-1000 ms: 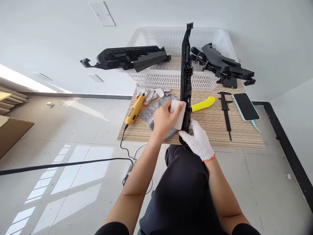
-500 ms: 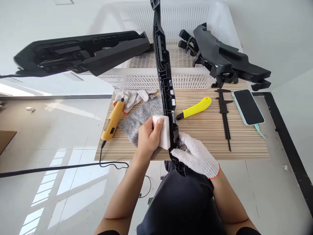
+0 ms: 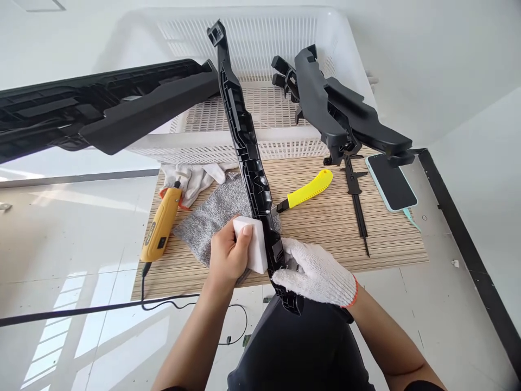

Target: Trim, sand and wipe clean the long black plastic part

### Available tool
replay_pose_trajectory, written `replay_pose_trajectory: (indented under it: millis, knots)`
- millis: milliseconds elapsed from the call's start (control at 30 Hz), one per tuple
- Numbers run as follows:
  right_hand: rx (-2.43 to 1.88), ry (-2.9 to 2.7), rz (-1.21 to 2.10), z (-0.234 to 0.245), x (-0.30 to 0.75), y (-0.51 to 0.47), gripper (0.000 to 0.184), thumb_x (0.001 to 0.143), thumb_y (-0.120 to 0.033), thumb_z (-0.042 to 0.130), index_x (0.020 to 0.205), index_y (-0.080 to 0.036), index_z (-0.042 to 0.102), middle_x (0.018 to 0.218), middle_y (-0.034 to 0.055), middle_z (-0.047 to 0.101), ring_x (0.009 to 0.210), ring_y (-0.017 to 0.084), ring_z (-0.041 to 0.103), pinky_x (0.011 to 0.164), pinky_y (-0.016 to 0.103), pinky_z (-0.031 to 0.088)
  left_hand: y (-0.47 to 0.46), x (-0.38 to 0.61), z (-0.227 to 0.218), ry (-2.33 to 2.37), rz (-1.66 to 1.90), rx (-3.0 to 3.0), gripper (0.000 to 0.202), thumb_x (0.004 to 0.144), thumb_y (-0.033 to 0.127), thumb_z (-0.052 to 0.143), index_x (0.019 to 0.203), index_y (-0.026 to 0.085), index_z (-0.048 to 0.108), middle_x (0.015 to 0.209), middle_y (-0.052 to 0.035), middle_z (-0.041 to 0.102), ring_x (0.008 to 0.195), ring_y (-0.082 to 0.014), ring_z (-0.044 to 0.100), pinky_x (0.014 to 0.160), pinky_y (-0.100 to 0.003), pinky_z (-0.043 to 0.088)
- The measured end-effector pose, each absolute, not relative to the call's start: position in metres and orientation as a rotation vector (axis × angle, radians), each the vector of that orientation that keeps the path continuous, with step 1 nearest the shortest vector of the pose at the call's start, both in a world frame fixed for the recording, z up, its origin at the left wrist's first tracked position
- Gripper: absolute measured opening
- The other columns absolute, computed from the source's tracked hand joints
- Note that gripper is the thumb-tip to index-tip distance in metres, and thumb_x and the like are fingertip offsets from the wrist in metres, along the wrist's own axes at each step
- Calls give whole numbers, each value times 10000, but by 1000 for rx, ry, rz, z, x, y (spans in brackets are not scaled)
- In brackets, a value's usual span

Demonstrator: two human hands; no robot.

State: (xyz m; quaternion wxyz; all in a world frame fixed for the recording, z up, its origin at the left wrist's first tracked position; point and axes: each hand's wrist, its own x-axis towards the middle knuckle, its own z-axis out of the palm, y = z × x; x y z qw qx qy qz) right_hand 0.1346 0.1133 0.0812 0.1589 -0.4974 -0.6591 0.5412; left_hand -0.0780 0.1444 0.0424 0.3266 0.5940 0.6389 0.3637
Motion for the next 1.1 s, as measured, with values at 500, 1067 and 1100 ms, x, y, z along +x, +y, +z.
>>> replay_pose_trajectory:
  millis: [500, 1067, 1100]
  knots:
    - [-1717, -1789, 1098, 70, 96, 107, 298, 851, -349, 610, 1128, -247, 650, 819, 3, 719, 723, 199, 645, 638, 279, 364, 151, -70, 43, 1671, 999, 1379, 511, 918, 645, 489, 662, 205, 444, 574, 26, 462, 551, -126, 391, 513, -266, 274]
    - [-1615, -1695, 1012, 61, 100, 105, 265, 942, -363, 529, 1156, -249, 635, 979, 10, 729, 910, 216, 676, 809, 314, 479, 155, -60, 48, 1593, 1090, 1413, 506, 922, 645, 497, 684, 198, 489, 585, 25, 511, 573, -132, 440, 572, -267, 289]
    - [-1606, -1696, 1008, 61, 100, 105, 235, 942, -363, 528, 1112, -244, 638, 933, 3, 722, 864, 207, 668, 782, 306, 474, 155, -60, 48, 1574, 1104, 1400, 507, 921, 646, 499, 689, 196, 495, 597, 24, 517, 585, -131, 442, 577, -264, 294]
